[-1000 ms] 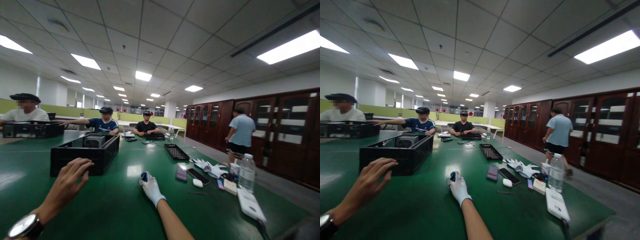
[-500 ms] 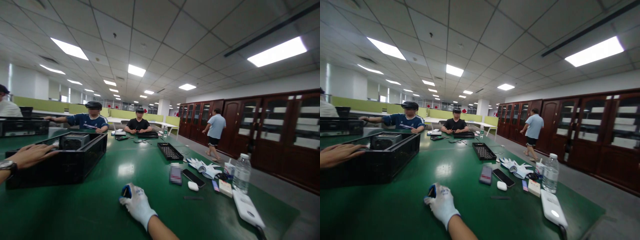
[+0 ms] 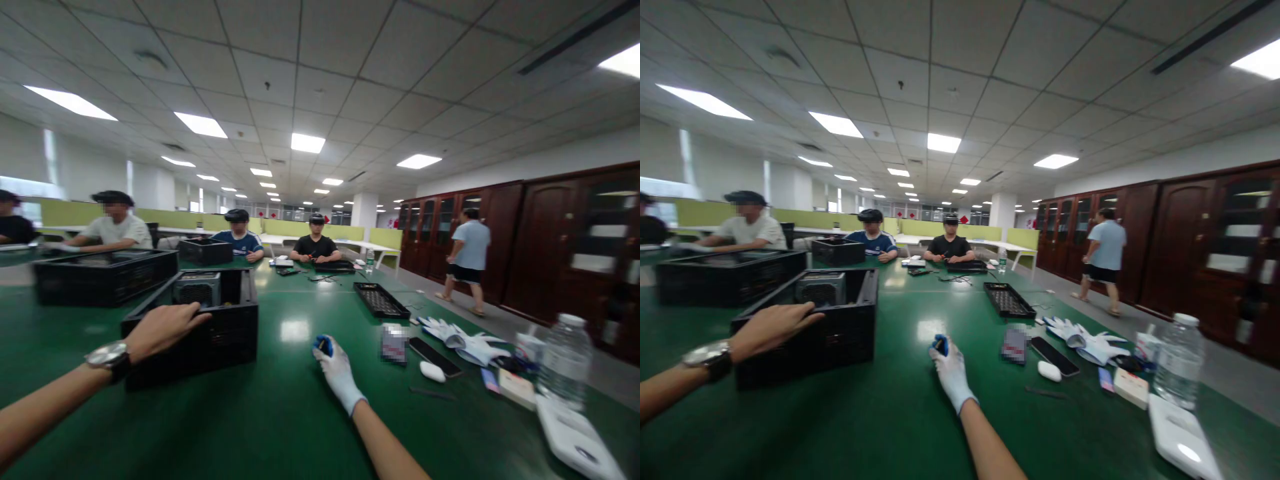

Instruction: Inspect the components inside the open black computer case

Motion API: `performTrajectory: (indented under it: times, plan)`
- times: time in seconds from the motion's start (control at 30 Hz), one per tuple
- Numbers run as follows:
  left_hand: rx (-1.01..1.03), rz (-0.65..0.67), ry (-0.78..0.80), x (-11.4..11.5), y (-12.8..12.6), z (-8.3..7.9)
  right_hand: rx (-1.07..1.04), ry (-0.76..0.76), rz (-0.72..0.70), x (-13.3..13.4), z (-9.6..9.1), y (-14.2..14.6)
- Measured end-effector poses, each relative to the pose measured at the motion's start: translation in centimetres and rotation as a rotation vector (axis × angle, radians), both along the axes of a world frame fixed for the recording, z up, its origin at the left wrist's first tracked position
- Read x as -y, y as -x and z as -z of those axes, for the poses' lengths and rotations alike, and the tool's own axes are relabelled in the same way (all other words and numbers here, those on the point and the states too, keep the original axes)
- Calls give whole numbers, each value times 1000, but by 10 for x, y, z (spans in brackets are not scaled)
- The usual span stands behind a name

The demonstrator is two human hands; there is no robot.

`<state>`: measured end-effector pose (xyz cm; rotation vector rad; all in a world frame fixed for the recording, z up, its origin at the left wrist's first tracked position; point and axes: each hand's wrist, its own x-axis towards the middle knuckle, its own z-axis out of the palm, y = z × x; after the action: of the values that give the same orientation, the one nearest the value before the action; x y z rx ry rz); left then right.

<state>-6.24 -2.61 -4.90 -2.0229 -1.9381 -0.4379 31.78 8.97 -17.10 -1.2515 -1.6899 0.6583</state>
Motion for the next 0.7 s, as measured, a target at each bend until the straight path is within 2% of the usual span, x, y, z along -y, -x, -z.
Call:
performTrajectory:
  times: [0.1,0.17,0.23,0.27,0.33,0.4,0.5,0.57,0.63,0.7]
  plan:
    - [20,-19,78,78,-35,-5,-48,-10,-61,19,-5,-11]
    - [160,106,248,124,-48,-22,-72,6,-83,35,-7,-19]
    - [288,209,380,155,-52,-44,-98,53,-98,51,-11,-27]
    - [309,232,407,162,-50,-54,-122,80,-106,57,-14,-30]
    - [258,259,408,157,-38,-65,-190,111,-120,65,-23,-34]
    - [122,270,446,134,-21,-61,-284,86,-138,69,-38,-32]
    - [-28,232,550,90,4,-34,-377,-12,-202,78,-75,-19]
    - [-11,193,555,68,18,-11,-384,-76,-271,92,-107,-3]
    - [34,169,554,51,30,10,-340,-123,-376,108,-139,18]
    - [33,155,590,39,40,28,-163,-194,-527,118,-164,44]
